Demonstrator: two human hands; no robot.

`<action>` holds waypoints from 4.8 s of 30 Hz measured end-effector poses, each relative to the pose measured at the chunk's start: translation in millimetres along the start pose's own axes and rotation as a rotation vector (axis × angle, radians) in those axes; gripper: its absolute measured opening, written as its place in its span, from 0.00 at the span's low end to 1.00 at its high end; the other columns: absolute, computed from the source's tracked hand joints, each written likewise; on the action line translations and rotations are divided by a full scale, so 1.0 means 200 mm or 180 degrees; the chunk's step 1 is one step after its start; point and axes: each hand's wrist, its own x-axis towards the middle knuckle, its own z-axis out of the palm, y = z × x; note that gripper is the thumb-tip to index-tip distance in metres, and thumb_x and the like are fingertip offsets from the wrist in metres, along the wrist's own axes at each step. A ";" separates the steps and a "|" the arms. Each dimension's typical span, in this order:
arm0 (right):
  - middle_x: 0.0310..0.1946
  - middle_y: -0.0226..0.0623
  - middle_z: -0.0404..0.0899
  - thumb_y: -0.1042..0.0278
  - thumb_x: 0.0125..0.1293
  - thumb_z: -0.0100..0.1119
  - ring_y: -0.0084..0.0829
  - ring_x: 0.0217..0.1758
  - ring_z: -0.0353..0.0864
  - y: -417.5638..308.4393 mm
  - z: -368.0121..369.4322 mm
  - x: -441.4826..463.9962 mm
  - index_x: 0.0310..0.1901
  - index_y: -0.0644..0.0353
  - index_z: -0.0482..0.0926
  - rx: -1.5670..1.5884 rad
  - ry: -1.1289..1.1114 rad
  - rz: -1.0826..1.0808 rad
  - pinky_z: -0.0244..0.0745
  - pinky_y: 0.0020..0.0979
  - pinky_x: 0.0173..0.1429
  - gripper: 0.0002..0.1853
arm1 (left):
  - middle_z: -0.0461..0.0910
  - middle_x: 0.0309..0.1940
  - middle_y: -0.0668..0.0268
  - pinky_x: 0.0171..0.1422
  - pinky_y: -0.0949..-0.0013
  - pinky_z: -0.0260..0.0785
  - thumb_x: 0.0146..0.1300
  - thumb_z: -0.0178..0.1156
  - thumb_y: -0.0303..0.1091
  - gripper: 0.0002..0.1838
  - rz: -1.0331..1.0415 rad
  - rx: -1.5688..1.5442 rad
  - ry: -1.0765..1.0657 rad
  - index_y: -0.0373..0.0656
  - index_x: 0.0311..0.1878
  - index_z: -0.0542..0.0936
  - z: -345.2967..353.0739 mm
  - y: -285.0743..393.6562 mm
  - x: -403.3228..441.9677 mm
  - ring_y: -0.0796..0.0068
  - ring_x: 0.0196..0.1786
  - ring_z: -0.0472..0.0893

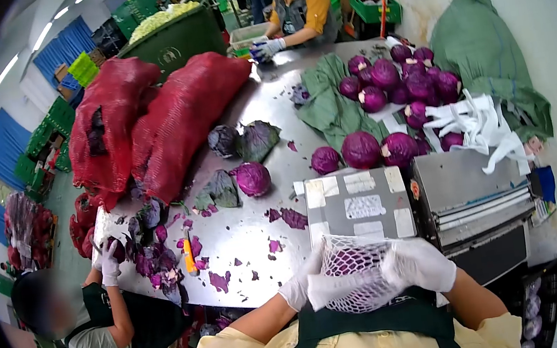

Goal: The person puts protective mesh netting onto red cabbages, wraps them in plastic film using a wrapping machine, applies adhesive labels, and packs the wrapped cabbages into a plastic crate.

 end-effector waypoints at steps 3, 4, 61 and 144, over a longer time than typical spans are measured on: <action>0.46 0.42 0.81 0.57 0.76 0.42 0.33 0.54 0.79 -0.05 0.07 -0.02 0.55 0.72 0.77 -0.2335 -0.0726 0.0549 0.72 0.33 0.59 0.24 | 0.70 0.64 0.50 0.73 0.55 0.63 0.68 0.23 0.72 0.47 -0.0609 -0.0474 0.0660 0.39 0.70 0.63 -0.25 -0.17 0.13 0.56 0.65 0.73; 0.46 0.42 0.81 0.57 0.76 0.42 0.33 0.54 0.79 -0.06 0.07 -0.01 0.55 0.72 0.77 -0.2395 -0.0765 0.0554 0.72 0.33 0.59 0.24 | 0.71 0.64 0.50 0.71 0.54 0.64 0.69 0.28 0.71 0.46 -0.0584 -0.0603 0.0541 0.38 0.70 0.63 -0.25 -0.18 0.14 0.55 0.64 0.74; 0.67 0.49 0.63 0.49 0.69 0.47 0.41 0.67 0.67 0.45 0.52 0.36 0.69 0.63 0.60 -0.1664 0.1003 -0.1561 0.56 0.41 0.73 0.33 | 0.80 0.54 0.56 0.64 0.51 0.72 0.66 0.55 0.61 0.31 0.0874 -0.3354 -0.0367 0.43 0.58 0.77 -0.44 -0.31 -0.32 0.59 0.54 0.81; 0.28 0.38 0.80 0.65 0.69 0.50 0.29 0.27 0.80 -0.10 -0.11 0.62 0.49 0.64 0.77 -0.3866 0.0822 -0.1176 0.76 0.34 0.37 0.14 | 0.79 0.32 0.64 0.42 0.68 0.71 0.66 0.58 0.25 0.05 0.2875 0.2518 0.2919 0.40 0.44 0.77 -0.35 -0.06 0.32 0.70 0.35 0.78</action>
